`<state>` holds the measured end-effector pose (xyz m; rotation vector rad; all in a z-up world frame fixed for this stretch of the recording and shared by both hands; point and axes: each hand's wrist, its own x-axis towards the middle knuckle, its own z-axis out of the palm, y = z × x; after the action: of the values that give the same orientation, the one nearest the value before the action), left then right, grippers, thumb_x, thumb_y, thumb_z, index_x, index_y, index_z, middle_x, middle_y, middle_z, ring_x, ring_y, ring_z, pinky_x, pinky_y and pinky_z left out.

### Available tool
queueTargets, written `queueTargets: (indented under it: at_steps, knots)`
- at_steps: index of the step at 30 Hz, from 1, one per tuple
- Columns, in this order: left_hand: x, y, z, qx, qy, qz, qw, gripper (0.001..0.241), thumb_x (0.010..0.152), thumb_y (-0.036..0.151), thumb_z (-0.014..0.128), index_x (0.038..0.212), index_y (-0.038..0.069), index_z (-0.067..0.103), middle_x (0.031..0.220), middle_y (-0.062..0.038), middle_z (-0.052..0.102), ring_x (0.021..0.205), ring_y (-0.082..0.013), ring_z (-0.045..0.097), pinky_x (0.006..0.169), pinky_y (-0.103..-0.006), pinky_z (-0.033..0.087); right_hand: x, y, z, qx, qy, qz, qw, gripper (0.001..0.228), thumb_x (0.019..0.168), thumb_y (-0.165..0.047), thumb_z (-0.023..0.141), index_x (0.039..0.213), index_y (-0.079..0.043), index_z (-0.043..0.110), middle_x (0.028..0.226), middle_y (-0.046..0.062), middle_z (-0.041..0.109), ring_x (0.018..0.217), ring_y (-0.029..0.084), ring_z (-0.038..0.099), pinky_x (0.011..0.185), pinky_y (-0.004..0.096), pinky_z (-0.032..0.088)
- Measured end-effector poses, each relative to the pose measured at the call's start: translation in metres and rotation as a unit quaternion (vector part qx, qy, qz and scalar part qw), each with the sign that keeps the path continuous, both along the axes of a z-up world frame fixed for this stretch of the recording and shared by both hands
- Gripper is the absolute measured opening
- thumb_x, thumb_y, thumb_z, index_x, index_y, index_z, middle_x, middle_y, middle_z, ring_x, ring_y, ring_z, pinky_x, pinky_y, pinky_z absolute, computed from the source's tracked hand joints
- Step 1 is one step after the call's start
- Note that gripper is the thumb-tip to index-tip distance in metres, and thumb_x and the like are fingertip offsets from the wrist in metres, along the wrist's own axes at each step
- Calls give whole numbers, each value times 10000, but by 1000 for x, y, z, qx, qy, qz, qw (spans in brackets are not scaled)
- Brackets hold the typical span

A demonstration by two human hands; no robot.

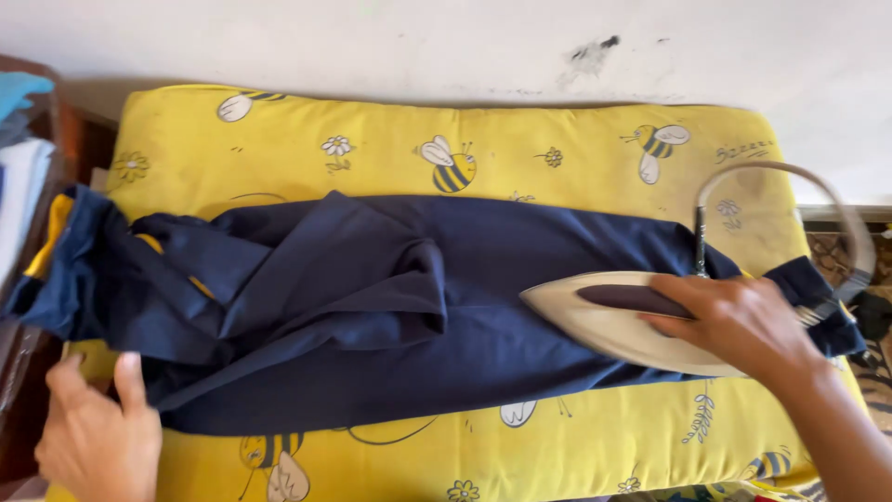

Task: The person irons a dark blue garment with a yellow stripe on a yellow ironing board. They smooth the fabric with one hand while moving the iron with the other, then fold the garment and place it on a stack of other clothes.

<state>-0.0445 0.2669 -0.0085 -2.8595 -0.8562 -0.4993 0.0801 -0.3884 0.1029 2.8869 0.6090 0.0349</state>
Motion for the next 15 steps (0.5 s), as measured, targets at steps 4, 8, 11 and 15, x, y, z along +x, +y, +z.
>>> queueTargets:
  at_steps: [4, 8, 11, 15]
  knots:
    - [-9, 5, -39, -172, -82, -7, 982, 667, 1027, 505, 856, 1494, 77, 647, 985, -71, 726, 854, -413, 721, 703, -538, 485, -27, -81, 5, -151, 45, -253, 955, 457, 791, -785, 559, 1185, -557, 596, 975, -239, 765, 822, 101, 790, 741, 283, 603]
    - [4, 39, -61, -300, -248, -95, 916, 463, 1037, -97, 897, 1419, -72, 637, 966, -168, 598, 805, -224, 529, 827, -342, 429, -58, -153, -30, 55, -6, -223, 973, 312, 777, -557, 738, 929, -294, 671, 595, -34, 682, 600, 88, 682, 662, 236, 467]
    - [9, 65, -62, -225, -238, -125, 936, 382, 1129, -132, 868, 1472, -138, 699, 988, -173, 534, 854, -280, 527, 886, -402, 450, -81, -182, -45, 133, 12, -222, 966, 337, 719, -421, 796, 712, -158, 585, 542, 53, 539, 551, 169, 521, 619, 305, 411]
    - [19, 78, -59, -275, -199, -105, 935, 441, 1219, -16, 823, 1607, -53, 616, 916, -87, 387, 816, -260, 438, 841, -429, 404, -83, -150, -25, 36, 51, -139, 988, 274, 707, -543, 744, 663, -305, 614, 536, -100, 630, 489, 71, 603, 580, 309, 444]
